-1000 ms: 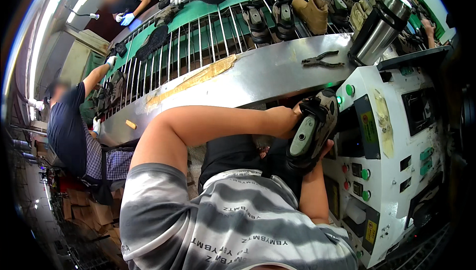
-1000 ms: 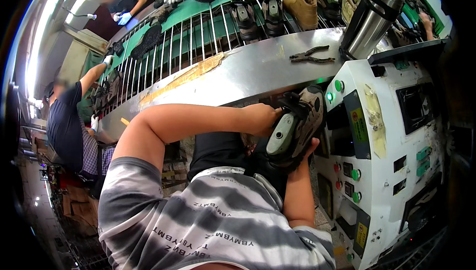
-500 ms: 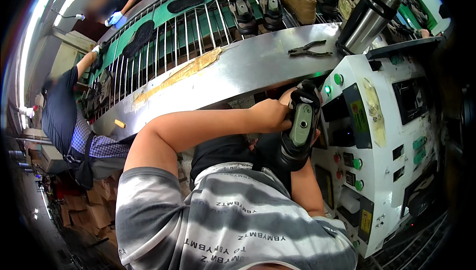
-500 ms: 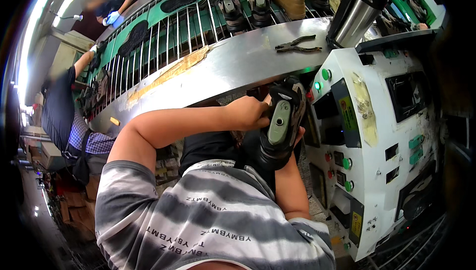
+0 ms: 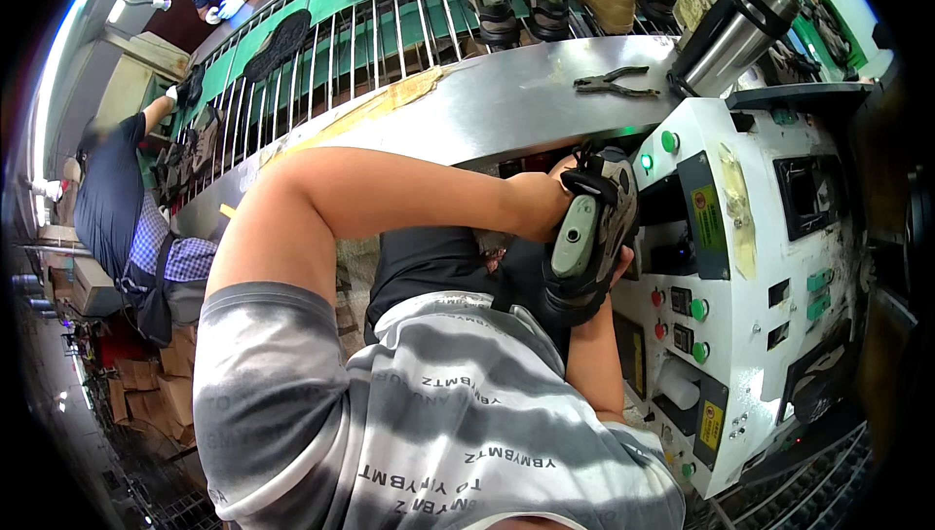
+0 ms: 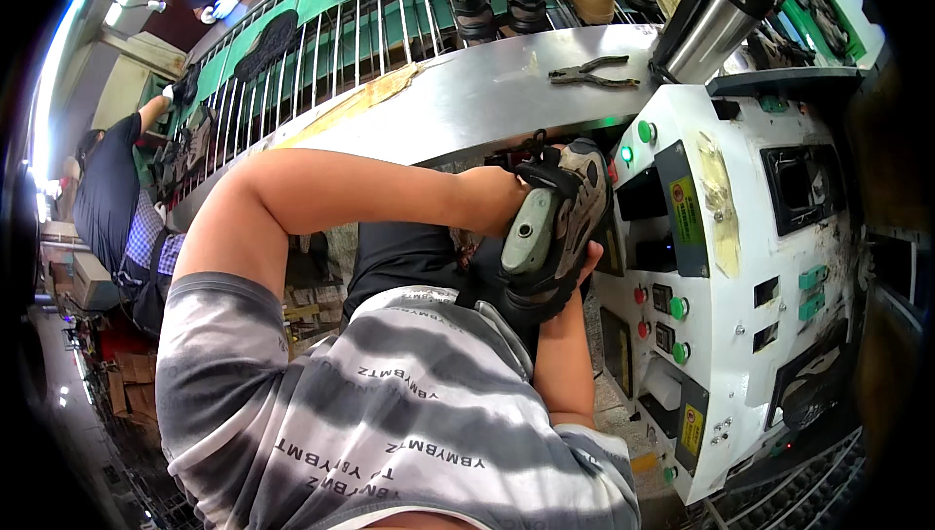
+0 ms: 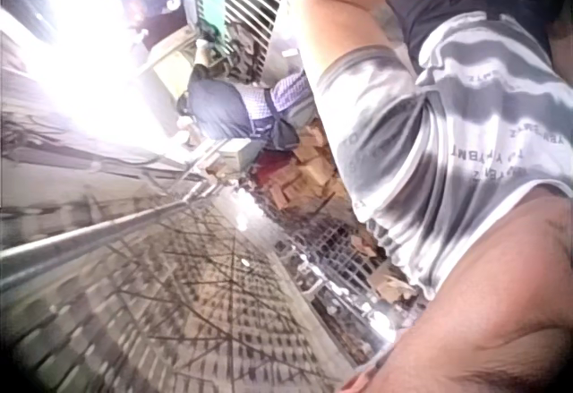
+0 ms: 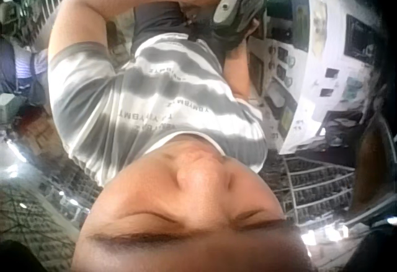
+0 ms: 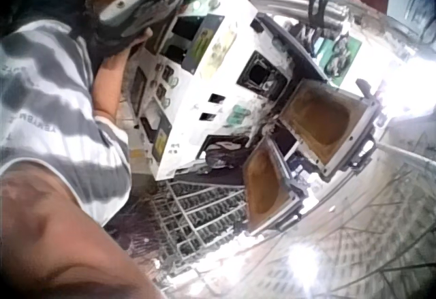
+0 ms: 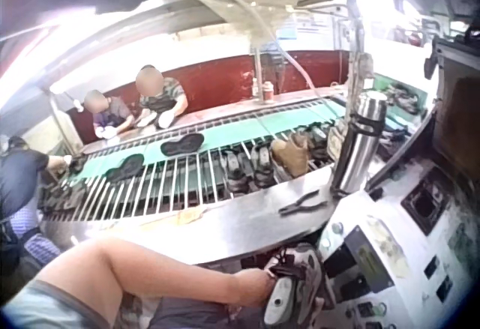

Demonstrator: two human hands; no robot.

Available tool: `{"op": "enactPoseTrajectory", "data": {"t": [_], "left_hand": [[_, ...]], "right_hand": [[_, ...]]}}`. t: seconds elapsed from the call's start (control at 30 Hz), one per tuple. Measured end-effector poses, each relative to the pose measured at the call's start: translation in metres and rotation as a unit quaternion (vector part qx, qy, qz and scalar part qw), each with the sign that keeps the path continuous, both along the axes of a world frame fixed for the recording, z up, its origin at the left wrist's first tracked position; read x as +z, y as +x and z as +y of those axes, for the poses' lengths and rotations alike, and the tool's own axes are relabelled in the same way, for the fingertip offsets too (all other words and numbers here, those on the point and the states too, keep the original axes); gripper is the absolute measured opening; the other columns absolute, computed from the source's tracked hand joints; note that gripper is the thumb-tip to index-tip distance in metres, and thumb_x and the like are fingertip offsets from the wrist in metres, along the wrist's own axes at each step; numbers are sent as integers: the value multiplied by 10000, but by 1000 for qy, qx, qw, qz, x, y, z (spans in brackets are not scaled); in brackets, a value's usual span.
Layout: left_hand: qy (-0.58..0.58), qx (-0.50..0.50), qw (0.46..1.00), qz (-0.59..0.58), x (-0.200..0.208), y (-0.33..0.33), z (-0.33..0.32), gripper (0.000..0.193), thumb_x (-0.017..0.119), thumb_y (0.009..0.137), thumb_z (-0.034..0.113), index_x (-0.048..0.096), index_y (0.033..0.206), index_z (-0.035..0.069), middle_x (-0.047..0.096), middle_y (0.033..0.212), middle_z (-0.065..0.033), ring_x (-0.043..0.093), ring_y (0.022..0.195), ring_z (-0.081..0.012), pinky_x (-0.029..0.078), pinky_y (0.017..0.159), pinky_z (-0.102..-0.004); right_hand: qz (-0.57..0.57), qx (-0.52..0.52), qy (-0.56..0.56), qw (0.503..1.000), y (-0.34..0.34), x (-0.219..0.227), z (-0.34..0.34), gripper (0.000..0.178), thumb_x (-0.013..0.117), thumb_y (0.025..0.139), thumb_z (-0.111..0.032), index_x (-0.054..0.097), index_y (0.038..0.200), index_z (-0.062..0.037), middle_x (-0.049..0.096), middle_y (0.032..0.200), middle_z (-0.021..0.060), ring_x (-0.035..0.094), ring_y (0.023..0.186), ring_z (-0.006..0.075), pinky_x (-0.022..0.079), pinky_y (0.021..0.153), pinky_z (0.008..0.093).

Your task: The person takes shoes and outsoles from a conveyor belt, places them into a heat-press machine to bond them, and سپس places the bonded shoes back onto the belt.

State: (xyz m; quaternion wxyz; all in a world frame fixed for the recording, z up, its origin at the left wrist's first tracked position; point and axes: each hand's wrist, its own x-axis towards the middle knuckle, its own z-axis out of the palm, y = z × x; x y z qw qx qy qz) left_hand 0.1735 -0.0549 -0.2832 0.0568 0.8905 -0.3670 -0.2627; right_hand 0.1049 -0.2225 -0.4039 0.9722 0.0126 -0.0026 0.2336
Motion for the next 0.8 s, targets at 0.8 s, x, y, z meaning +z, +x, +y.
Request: {"op": "enactPoseTrajectory", "data": {"t": [0.8], "left_hand": [[-366,335,868,9,-18,-52,-24,288,528,905,255,601,826,-12,625,704,-224,633,700,-401,508,660,-458]], "right_hand": [[-150,-91,-826,535,-20,-88,-21,588,500,951,-450,405,1412,-99,501,1350,113,506,1197,304,461,968,545]]}}
